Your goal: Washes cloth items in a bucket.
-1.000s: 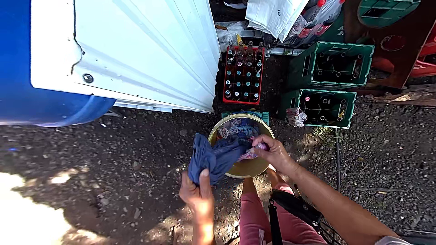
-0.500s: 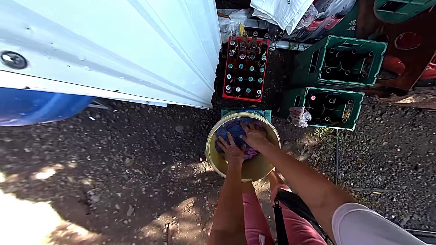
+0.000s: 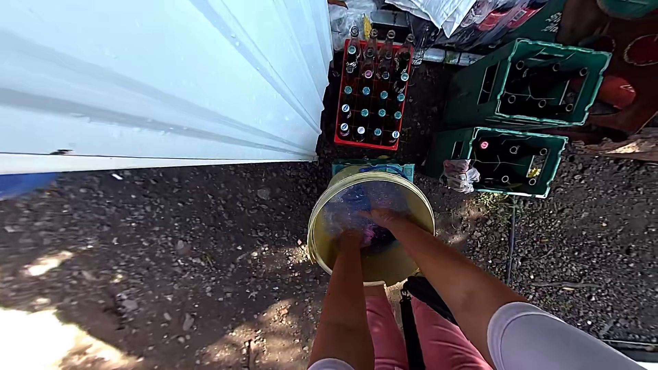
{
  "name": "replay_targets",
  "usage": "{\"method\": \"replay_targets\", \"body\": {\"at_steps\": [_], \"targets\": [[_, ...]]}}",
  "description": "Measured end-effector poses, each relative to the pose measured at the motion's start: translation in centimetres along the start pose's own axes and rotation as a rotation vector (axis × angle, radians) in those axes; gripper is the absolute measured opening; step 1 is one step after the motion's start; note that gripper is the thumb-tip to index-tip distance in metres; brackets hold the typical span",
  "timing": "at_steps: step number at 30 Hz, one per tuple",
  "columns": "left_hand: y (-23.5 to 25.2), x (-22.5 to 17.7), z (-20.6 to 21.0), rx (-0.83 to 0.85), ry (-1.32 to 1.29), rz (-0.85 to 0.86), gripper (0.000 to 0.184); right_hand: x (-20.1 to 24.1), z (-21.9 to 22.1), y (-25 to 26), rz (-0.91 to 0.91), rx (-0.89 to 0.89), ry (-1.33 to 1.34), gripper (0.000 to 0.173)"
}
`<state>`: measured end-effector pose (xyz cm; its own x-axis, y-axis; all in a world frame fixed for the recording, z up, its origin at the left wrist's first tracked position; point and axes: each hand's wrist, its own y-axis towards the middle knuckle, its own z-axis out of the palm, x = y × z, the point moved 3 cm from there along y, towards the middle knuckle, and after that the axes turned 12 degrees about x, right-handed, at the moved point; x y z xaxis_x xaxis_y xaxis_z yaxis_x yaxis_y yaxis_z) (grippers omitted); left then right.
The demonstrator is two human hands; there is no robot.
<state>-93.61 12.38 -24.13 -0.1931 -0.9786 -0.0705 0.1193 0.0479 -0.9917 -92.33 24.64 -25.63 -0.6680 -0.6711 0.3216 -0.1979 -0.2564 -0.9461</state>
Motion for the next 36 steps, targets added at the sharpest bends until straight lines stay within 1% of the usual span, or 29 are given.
{"method": "replay_targets", "body": {"at_steps": [1, 2, 3, 4, 6, 7, 8, 9, 10, 11, 13, 14, 16, 17, 18, 20, 21, 24, 25, 27, 28, 29, 30, 31, 32, 33, 34, 35, 36], "targets": [[0.8, 0.5, 0.5, -0.003, 0.013, 0.02, 0.049, 0.1, -0.1, -0.1, 0.0, 0.019, -0.026, 0.07], [1.5, 0.9, 0.7, -0.033, 0.022, 0.042, 0.049, 0.3, -0.3, -0.5, 0.011, -0.002, -0.052, 0.067], [1.3, 1.0, 0.4, -0.073, -0.002, 0.049, 0.051, 0.8, -0.5, -1.2, 0.03, -0.077, -0.083, 0.065], [0.9, 1.0, -0.2, -0.126, -0.041, 0.04, 0.055, 1.1, -0.6, -1.7, 0.039, -0.209, -0.147, 0.062], [-0.6, 0.9, -1.6, -0.34, -0.084, 0.016, 0.063, 1.4, -0.4, -2.6, -0.016, -0.455, -0.25, 0.055], [-1.2, 1.1, -2.1, -0.486, -0.115, 0.039, 0.069, 1.6, -0.2, -3.4, -0.06, -0.565, -0.283, 0.054], [-1.4, 1.4, -2.3, -0.615, -0.154, 0.072, 0.072, 2.0, 0.1, -4.4, -0.104, -0.653, -0.308, 0.054], [-1.6, 1.7, -2.1, -0.701, -0.184, 0.099, 0.073, 2.4, 0.4, -5.4, -0.145, -0.718, -0.322, 0.051], [-1.6, 1.9, -1.6, -0.755, -0.192, 0.114, 0.07, 2.8, 0.7, -6.4, -0.149, -0.704, -0.305, 0.049], [-1.7, 2.0, -1.1, -0.777, -0.184, 0.128, 0.062, 2.9, 1.0, -7.0, -0.113, -0.619, -0.251, 0.047], [-2.0, 1.3, -0.7, -0.733, -0.148, 0.194, 0.052, 1.9, 0.8, -6.8, -0.019, -0.467, -0.133, 0.041], [-2.0, 0.9, -0.8, -0.681, -0.122, 0.217, 0.054, 1.1, 0.5, -6.2, 0.016, -0.421, -0.112, 0.047], [-1.9, 0.3, -1.1, -0.547, -0.084, 0.203, 0.062, -0.2, 0.2, -4.8, 0.048, -0.393, -0.118, 0.06], [-1.9, 0.1, -1.1, -0.505, -0.081, 0.185, 0.064, -0.5, 0.1, -4.3, 0.059, -0.391, -0.124, 0.061], [-2.0, 0.0, -1.3, -0.49, -0.086, 0.165, 0.064, -0.3, 0.0, -4.2, 0.062, -0.395, -0.127, 0.056], [-2.4, 0.0, -1.6, -0.508, -0.131, 0.145, 0.06, 1.4, -0.1, -5.0, 0.019, -0.441, -0.149, 0.038], [-2.6, 0.4, -1.3, -0.542, -0.179, 0.147, 0.061, 2.3, 0.6, -5.8, -0.043, -0.476, -0.157, 0.033], [-3.2, 1.7, -0.3, -0.743, -0.411, 0.229, 0.069, 4.6, 2.4, -10.7, -0.268, -0.534, -0.107, 0.031], [-3.4, 2.4, 0.0, -0.805, -0.47, 0.265, 0.07, 5.2, 3.0, -12.7, -0.359, -0.552, -0.072, 0.031], [-4.2, 3.6, 0.7, -0.879, -0.563, 0.356, 0.063, 6.0, 4.2, -16.2, -0.571, -0.612, 0.014, 0.03], [-5.2, 3.9, 1.0, -0.911, -0.613, 0.42, 0.056, 6.1, 4.7, -17.5, -0.673, -0.636, 0.07, 0.029], [-6.6, 4.1, 1.2, -0.956, -0.664, 0.491, 0.043, 6.0, 4.9, -18.6, -0.757, -0.652, 0.141, 0.029], [-8.4, 4.1, 1.3, -0.986, -0.703, 0.562, 0.033, 5.6, 4.7, -19.5, -0.811, -0.645, 0.228, 0.03], [-10.5, 4.2, 1.4, -1.004, -0.733, 0.636, 0.028, 5.1, 4.2, -20.1, -0.832, -0.633, 0.31, 0.032], [-12.8, 4.3, 1.7, -1.011, -0.756, 0.712, 0.025, 4.3, 3.5, -20.3, -0.813, -0.629, 0.347, 0.035], [-15.0, 4.1, 2.1, -1.019, -0.772, 0.793, 0.024, 3.3, 2.7, -20.1, -0.753, -0.629, 0.319, 0.043], [-17.3, 3.8, 2.5, -1.027, -0.781, 0.884, 0.023, 2.3, 1.9, -19.6, -0.666, -0.62, 0.244, 0.054], [-19.2, 3.5, 2.9, -1.018, -0.792, 0.98, 0.02, 1.5, 1.3, -18.7, -0.586, -0.604, 0.161, 0.06], [-20.5, 3.1, 3.1, -1.001, -0.789, 1.072, 0.016, 0.7, 1.0, -17.7, -0.549, -0.605, 0.103, 0.06]]}}
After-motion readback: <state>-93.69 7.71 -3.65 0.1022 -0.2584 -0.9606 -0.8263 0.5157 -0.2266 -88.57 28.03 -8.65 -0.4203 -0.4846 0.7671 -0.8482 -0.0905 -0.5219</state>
